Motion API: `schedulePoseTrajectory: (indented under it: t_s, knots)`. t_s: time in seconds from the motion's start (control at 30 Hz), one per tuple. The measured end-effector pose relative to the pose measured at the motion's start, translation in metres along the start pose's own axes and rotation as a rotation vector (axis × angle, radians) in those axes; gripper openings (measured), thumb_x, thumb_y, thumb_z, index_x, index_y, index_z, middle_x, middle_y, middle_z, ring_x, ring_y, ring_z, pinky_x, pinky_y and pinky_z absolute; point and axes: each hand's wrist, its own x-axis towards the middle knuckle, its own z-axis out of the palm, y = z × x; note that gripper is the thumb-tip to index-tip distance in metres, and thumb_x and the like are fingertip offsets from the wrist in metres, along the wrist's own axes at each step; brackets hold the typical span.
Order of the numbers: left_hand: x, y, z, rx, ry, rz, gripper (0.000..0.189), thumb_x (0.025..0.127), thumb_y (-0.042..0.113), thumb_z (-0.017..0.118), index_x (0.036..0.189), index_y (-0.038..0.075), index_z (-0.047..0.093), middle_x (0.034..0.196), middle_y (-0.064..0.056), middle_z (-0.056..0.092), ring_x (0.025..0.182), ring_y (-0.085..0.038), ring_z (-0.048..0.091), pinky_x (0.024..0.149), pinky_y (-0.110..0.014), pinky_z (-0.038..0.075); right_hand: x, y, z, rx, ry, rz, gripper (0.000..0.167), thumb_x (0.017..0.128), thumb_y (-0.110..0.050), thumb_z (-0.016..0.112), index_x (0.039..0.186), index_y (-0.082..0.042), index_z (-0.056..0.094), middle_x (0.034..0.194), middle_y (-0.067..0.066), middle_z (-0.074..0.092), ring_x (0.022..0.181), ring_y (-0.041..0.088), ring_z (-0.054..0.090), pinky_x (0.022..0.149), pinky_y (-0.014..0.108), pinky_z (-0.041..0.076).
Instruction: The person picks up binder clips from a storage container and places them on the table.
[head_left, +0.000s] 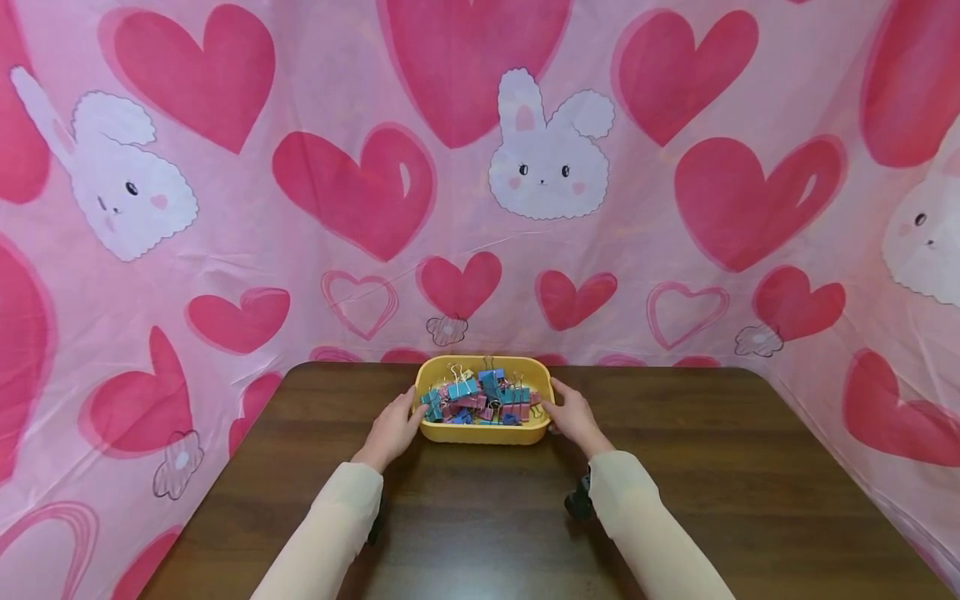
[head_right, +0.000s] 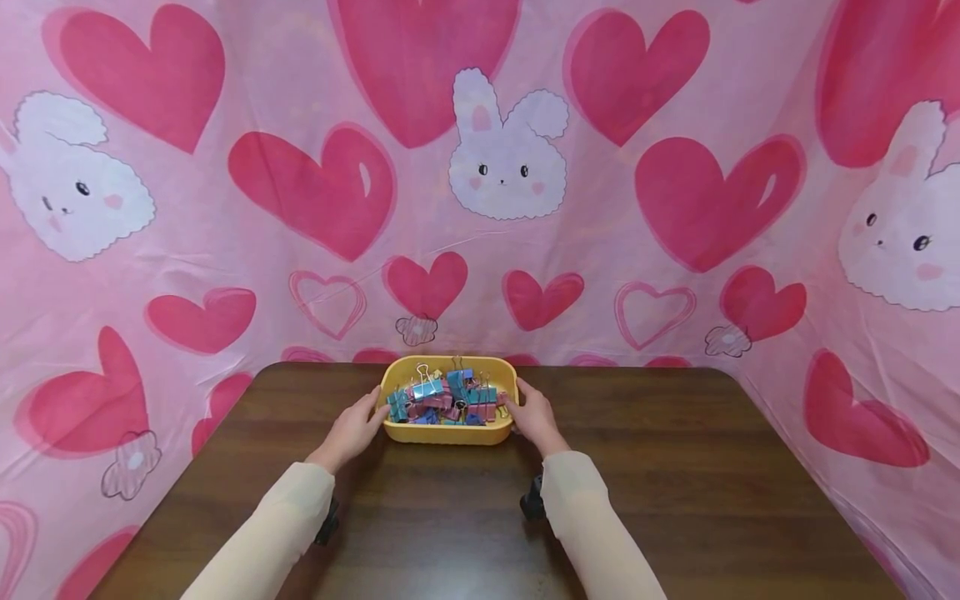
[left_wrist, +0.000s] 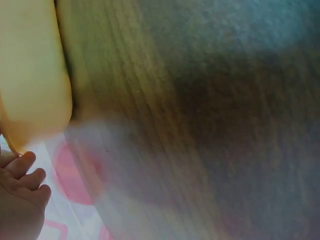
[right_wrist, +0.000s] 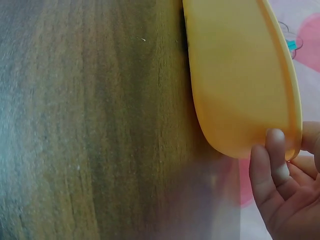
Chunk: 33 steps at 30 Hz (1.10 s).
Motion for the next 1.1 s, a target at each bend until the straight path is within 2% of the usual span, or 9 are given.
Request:
schedulePoseTrajectory:
  t_s: [0.17, 0.4, 0.67, 0.83, 1.1]
  knots:
    - [-0.001, -0.001, 0.001, 0.028, 0.017, 0.033, 0.058, 0.095, 0.026, 0.050, 0.139, -0.007, 0.032, 0.138, -0.025, 0.037, 0.127, -0.039, 0.033, 0.102, -0.052, 0.026, -0.001, 0.001, 0.000, 0.035, -0.004, -0.012, 0.058, 0.092, -0.012, 0.056, 0.144, -0.006, 0.030, 0.121, 0.022, 0.050, 0.056, 0.021, 0.056, 0.057, 0.030, 0.054]
    - [-0.003, 0.000, 0.000, 0.052, 0.006, 0.035, 0.055, 0.096, 0.025, 0.046, 0.140, -0.005, 0.031, 0.141, -0.021, 0.035, 0.130, -0.036, 0.029, 0.104, -0.051, 0.024, -0.003, 0.001, 0.001, 0.054, -0.006, -0.027, 0.057, 0.091, -0.009, 0.056, 0.143, -0.004, 0.032, 0.122, 0.024, 0.050, 0.053, 0.021, 0.056, 0.056, 0.032, 0.054]
    - [-0.005, -0.001, 0.002, 0.087, 0.030, 0.082, 0.051, 0.096, 0.020, 0.046, 0.138, -0.006, 0.035, 0.140, -0.021, 0.037, 0.129, -0.037, 0.031, 0.103, -0.050, 0.025, -0.006, 0.001, 0.002, 0.062, -0.002, -0.051, 0.055, 0.091, -0.005, 0.055, 0.141, -0.001, 0.033, 0.121, 0.026, 0.050, 0.050, 0.019, 0.055, 0.055, 0.034, 0.054]
    - [-0.006, -0.001, 0.002, 0.080, 0.029, 0.077, 0.051, 0.095, 0.020, 0.046, 0.138, -0.006, 0.035, 0.140, -0.021, 0.037, 0.129, -0.036, 0.031, 0.104, -0.050, 0.025, -0.009, 0.002, 0.002, 0.062, -0.007, -0.068, 0.055, 0.090, -0.003, 0.055, 0.141, 0.000, 0.033, 0.120, 0.027, 0.051, 0.049, 0.018, 0.055, 0.054, 0.035, 0.054]
    - [-0.014, 0.003, 0.001, 0.061, 0.045, 0.092, 0.049, 0.094, 0.016, 0.048, 0.136, -0.008, 0.038, 0.139, -0.022, 0.038, 0.128, -0.037, 0.033, 0.103, -0.050, 0.026, -0.015, 0.003, 0.002, 0.068, -0.005, -0.069, 0.055, 0.090, -0.004, 0.056, 0.141, 0.000, 0.034, 0.121, 0.025, 0.051, 0.052, 0.023, 0.057, 0.054, 0.035, 0.054]
